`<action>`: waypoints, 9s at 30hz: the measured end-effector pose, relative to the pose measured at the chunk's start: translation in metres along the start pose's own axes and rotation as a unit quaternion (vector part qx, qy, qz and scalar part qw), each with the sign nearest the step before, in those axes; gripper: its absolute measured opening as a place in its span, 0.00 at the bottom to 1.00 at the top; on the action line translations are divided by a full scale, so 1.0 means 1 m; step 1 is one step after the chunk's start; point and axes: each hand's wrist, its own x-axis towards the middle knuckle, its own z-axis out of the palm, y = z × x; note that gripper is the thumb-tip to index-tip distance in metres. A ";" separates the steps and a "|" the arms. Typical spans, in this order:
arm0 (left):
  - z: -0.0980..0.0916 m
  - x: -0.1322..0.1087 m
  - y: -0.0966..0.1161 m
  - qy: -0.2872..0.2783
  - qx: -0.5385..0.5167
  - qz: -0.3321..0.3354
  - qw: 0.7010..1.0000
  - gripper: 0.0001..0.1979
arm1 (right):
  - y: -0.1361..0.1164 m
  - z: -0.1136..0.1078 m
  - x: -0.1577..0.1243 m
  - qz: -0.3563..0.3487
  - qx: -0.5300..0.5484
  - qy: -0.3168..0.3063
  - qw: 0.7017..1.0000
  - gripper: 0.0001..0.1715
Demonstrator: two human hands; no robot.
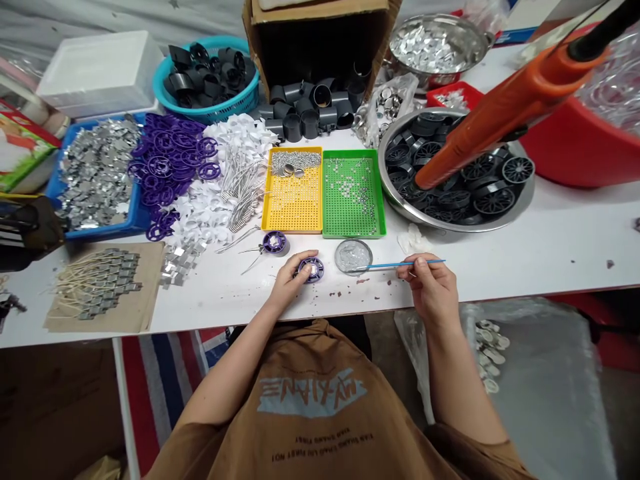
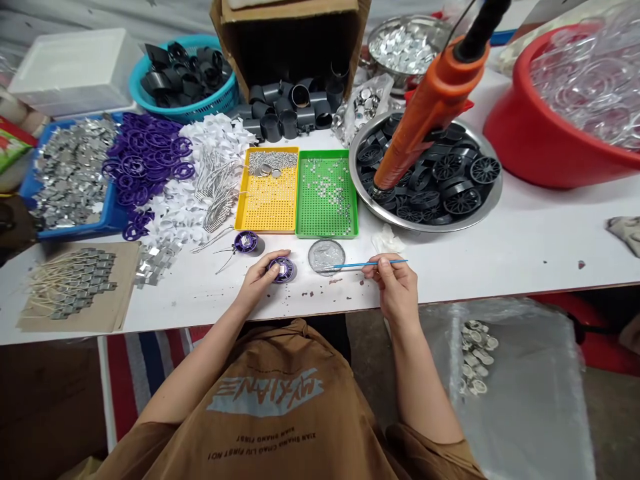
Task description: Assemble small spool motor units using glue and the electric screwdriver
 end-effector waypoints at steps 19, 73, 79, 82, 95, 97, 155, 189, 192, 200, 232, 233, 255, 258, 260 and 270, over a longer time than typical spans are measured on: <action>0.004 -0.008 0.004 0.024 0.108 0.120 0.986 0.23 | 0.008 -0.009 0.000 0.007 0.032 0.012 0.999 0.12; 0.090 -0.030 0.018 -0.118 0.294 0.207 0.926 0.24 | 0.034 -0.021 -0.013 -0.112 -0.127 0.042 0.985 0.09; 0.089 -0.028 0.014 -0.124 0.282 0.194 0.931 0.25 | 0.039 -0.022 -0.006 -0.046 -0.006 0.103 0.994 0.12; 0.089 -0.028 0.015 -0.127 0.271 0.187 0.936 0.24 | 0.039 -0.019 0.002 0.012 0.043 0.118 0.992 0.15; 0.083 -0.025 0.018 -0.146 0.246 0.191 0.939 0.23 | 0.037 -0.001 0.015 0.065 0.061 0.133 0.987 0.20; 0.080 -0.025 0.020 -0.155 0.236 0.200 0.938 0.22 | 0.033 -0.002 0.011 0.005 0.022 0.131 0.991 0.17; 0.022 -0.014 -0.001 0.150 0.234 0.161 0.947 0.26 | 0.023 0.024 -0.015 -0.172 -0.145 -0.113 0.968 0.10; 0.022 -0.013 -0.003 0.154 0.248 0.161 0.943 0.25 | -0.001 0.026 -0.016 -0.140 -0.228 -0.099 0.958 0.08; 0.022 -0.013 -0.002 0.154 0.244 0.169 0.942 0.25 | -0.002 0.024 -0.024 -0.130 -0.215 -0.108 0.962 0.08; 0.021 -0.013 -0.001 0.148 0.246 0.173 0.942 0.26 | 0.003 0.020 -0.014 -0.169 -0.221 -0.113 0.954 0.08; 0.019 -0.017 -0.001 0.126 0.266 0.198 0.935 0.31 | 0.007 -0.072 0.020 -0.066 -0.240 0.098 0.964 0.15; 0.019 -0.020 0.003 0.140 0.268 0.211 0.930 0.30 | 0.004 -0.076 0.029 -0.102 -0.280 0.118 0.947 0.14; 0.084 -0.054 0.047 -0.006 -0.114 -0.052 0.992 0.03 | 0.001 0.023 -0.083 -0.177 -0.263 -0.168 0.934 0.18; 0.061 -0.060 0.045 -0.029 -0.006 0.047 0.998 0.06 | 0.008 0.037 -0.081 -0.225 -0.304 -0.140 0.915 0.15; 0.040 -0.058 0.046 -0.018 0.072 0.122 0.990 0.10 | 0.006 0.047 -0.072 -0.259 -0.347 -0.127 0.893 0.13; 0.007 -0.013 0.008 0.054 0.220 0.151 0.962 0.29 | 0.002 0.095 -0.027 -0.305 -0.491 -0.236 0.781 0.09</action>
